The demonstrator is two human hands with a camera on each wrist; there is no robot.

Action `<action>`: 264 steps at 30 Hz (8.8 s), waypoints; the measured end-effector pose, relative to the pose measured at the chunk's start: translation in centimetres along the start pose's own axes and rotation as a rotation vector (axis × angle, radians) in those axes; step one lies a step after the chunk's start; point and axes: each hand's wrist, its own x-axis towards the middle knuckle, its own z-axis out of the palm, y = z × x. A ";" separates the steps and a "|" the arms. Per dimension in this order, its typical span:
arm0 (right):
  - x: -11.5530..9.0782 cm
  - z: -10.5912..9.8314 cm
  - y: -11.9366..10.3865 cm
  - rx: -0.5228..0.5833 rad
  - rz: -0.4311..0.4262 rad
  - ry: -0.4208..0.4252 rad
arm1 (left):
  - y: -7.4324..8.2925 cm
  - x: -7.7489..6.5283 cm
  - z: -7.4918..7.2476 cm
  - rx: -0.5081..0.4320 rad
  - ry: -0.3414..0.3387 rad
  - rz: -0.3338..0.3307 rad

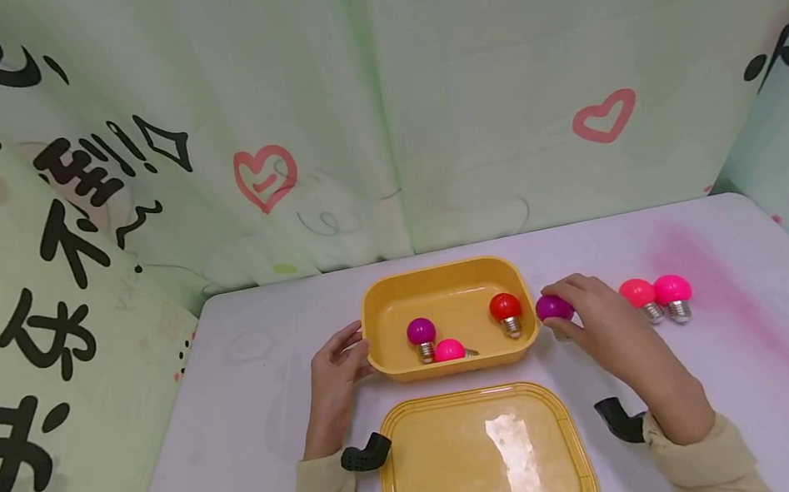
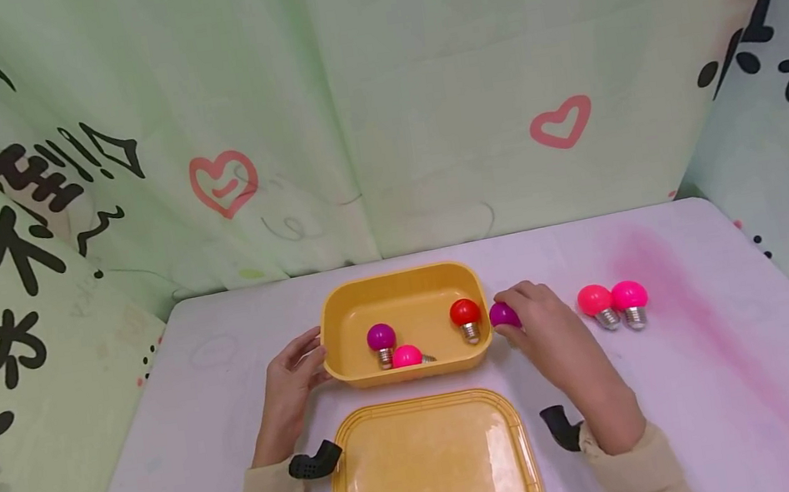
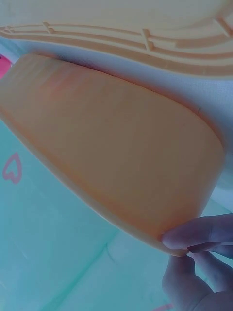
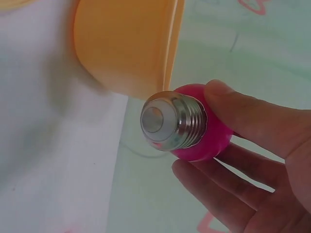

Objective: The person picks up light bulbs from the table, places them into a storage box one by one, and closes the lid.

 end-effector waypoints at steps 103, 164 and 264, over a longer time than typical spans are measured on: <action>3.8 3.4 -1.8 -0.048 -0.227 -0.008 | 0.3 -0.2 0.2 0.008 -0.001 0.020; 0.5 1.0 10.8 -0.134 -0.068 0.099 | 0.2 0.0 0.1 -0.006 -0.005 -0.008; 6.9 5.6 -1.8 0.085 -0.224 0.065 | 0.0 0.1 0.1 0.017 0.007 -0.015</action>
